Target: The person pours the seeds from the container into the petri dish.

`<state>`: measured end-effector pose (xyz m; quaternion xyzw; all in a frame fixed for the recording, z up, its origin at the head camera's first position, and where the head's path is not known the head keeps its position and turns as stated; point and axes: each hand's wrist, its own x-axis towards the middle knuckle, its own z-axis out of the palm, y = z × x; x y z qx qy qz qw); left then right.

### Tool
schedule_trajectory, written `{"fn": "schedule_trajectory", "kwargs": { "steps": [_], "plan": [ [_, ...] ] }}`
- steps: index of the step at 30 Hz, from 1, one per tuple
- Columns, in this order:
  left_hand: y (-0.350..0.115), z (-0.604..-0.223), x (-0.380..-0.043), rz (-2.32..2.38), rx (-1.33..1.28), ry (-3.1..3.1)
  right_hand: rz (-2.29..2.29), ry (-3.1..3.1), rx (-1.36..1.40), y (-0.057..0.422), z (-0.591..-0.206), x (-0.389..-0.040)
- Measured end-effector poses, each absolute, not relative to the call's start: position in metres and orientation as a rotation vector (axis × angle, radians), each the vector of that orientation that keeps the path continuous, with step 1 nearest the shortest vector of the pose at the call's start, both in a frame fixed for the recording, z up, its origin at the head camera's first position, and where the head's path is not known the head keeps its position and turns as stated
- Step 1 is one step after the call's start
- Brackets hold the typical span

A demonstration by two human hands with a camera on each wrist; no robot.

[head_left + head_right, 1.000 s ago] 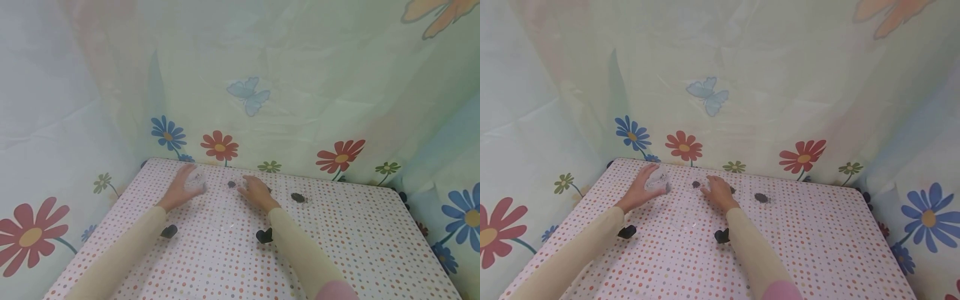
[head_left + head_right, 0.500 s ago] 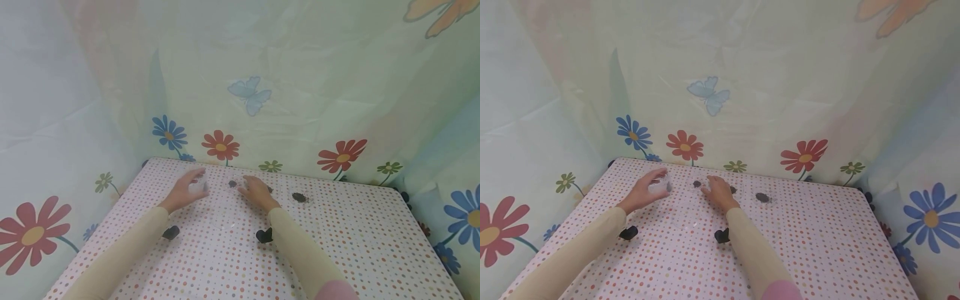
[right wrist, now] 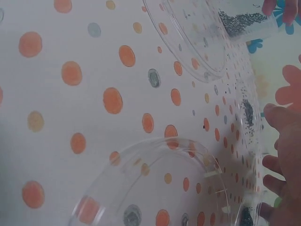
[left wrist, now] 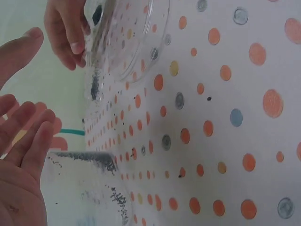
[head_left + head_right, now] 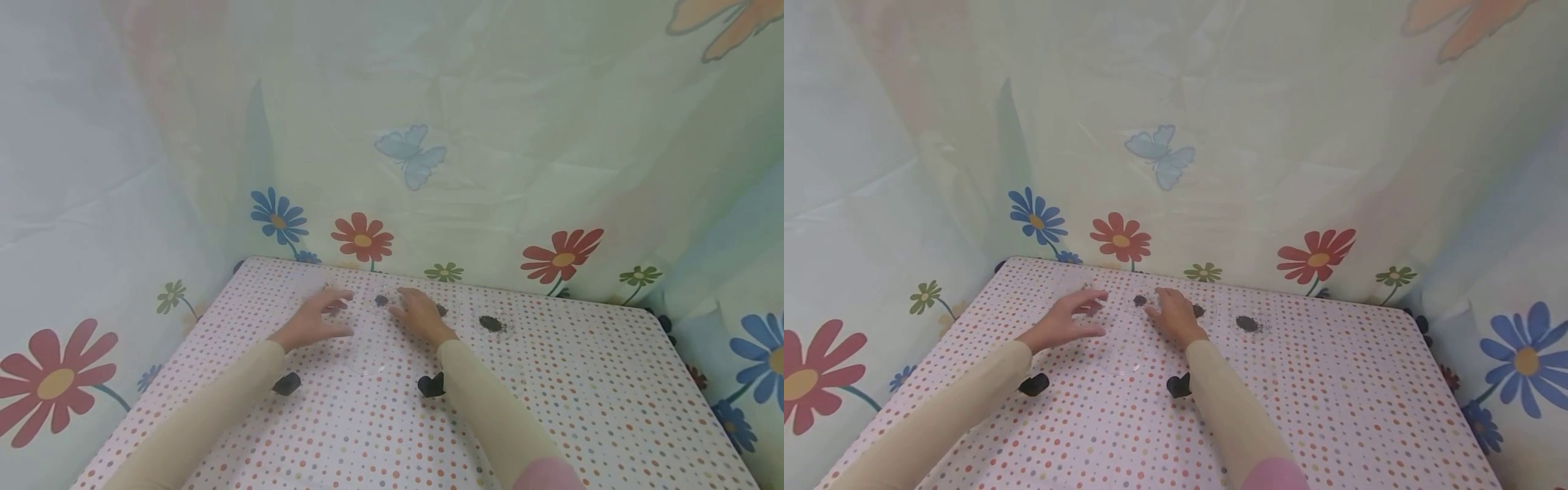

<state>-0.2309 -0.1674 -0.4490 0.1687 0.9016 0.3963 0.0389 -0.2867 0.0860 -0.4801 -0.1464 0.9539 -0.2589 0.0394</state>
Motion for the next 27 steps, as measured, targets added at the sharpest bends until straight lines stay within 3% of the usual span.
{"fn": "schedule_trajectory", "kwargs": {
  "steps": [27],
  "plan": [
    [-0.145,-0.469,-0.217,0.805,0.611,2.587,-0.762,2.902,-0.416,0.086,-0.484,-0.293]
  ]
}}
